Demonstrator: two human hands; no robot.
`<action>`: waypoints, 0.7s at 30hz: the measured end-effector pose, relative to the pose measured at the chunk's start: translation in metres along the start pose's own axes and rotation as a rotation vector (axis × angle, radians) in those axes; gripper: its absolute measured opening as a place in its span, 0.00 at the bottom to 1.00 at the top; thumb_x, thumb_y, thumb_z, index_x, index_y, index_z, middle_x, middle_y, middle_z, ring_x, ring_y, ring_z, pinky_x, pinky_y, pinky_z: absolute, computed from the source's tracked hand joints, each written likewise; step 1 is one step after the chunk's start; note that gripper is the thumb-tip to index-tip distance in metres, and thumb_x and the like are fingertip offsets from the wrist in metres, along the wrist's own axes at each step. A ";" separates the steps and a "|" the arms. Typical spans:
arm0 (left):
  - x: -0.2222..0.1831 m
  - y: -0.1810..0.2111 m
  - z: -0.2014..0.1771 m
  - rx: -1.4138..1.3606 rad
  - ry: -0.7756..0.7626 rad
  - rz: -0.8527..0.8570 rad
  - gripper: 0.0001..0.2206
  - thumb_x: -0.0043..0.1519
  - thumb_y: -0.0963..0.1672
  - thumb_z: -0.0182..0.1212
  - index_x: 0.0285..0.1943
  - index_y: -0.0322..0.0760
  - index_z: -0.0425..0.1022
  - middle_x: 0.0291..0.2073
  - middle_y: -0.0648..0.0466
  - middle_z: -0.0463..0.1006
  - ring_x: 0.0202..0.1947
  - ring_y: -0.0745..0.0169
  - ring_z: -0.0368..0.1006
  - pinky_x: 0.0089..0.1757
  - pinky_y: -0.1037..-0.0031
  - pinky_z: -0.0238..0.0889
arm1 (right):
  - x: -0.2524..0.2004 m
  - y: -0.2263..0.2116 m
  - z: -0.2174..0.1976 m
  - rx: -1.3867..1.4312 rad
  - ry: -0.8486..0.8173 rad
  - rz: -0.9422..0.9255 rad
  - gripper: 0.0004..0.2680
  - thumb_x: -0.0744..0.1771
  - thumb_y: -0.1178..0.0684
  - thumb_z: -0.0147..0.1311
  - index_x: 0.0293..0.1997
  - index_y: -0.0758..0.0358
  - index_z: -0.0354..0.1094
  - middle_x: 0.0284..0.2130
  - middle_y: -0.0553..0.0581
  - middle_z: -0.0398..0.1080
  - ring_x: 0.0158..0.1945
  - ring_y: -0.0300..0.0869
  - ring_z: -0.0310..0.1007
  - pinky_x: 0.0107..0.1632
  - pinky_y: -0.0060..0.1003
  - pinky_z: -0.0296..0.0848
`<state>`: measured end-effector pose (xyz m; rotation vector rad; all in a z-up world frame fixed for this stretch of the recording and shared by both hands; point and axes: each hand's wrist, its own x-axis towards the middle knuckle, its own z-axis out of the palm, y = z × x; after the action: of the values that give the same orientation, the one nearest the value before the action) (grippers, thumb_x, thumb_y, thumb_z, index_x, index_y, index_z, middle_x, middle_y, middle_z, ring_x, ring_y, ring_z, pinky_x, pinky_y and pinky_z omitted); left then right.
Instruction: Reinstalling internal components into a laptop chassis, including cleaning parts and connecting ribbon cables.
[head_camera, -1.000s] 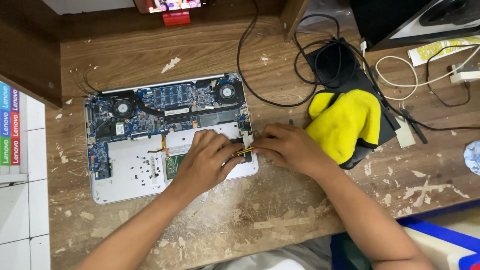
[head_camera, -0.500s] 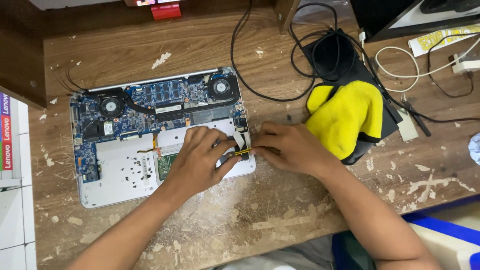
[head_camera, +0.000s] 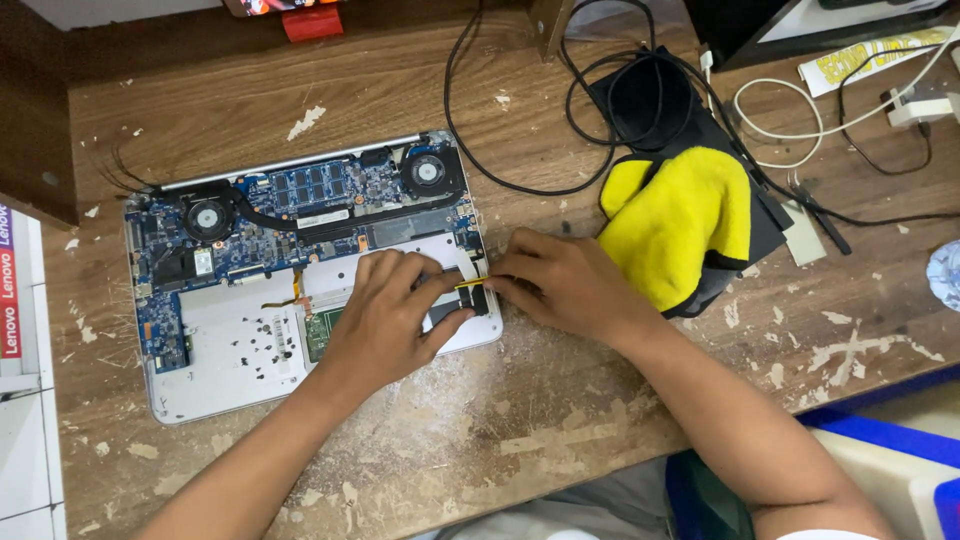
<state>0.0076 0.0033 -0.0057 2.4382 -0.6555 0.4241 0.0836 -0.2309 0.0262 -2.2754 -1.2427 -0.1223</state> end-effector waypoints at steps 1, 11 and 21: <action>0.000 0.000 0.000 -0.003 -0.004 0.000 0.13 0.58 0.46 0.70 0.49 0.38 0.80 0.36 0.52 0.73 0.37 0.54 0.68 0.48 0.59 0.55 | 0.000 -0.001 -0.002 0.002 0.000 0.005 0.03 0.68 0.50 0.59 0.35 0.52 0.75 0.28 0.49 0.70 0.28 0.45 0.76 0.29 0.36 0.74; -0.002 -0.003 0.004 0.017 0.006 0.010 0.13 0.59 0.46 0.69 0.49 0.39 0.80 0.36 0.53 0.73 0.37 0.54 0.67 0.48 0.59 0.55 | -0.001 0.000 0.001 -0.030 0.002 0.014 0.04 0.67 0.48 0.59 0.35 0.52 0.74 0.28 0.48 0.70 0.29 0.45 0.77 0.30 0.35 0.75; -0.002 -0.003 0.005 0.008 0.014 0.014 0.13 0.58 0.47 0.70 0.50 0.39 0.80 0.37 0.53 0.73 0.38 0.55 0.67 0.48 0.59 0.55 | 0.002 -0.002 -0.002 -0.021 -0.020 0.050 0.04 0.67 0.49 0.60 0.35 0.53 0.75 0.28 0.49 0.72 0.28 0.45 0.77 0.29 0.35 0.75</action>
<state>0.0083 0.0035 -0.0124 2.4371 -0.6669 0.4502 0.0832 -0.2292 0.0294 -2.3289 -1.1992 -0.0952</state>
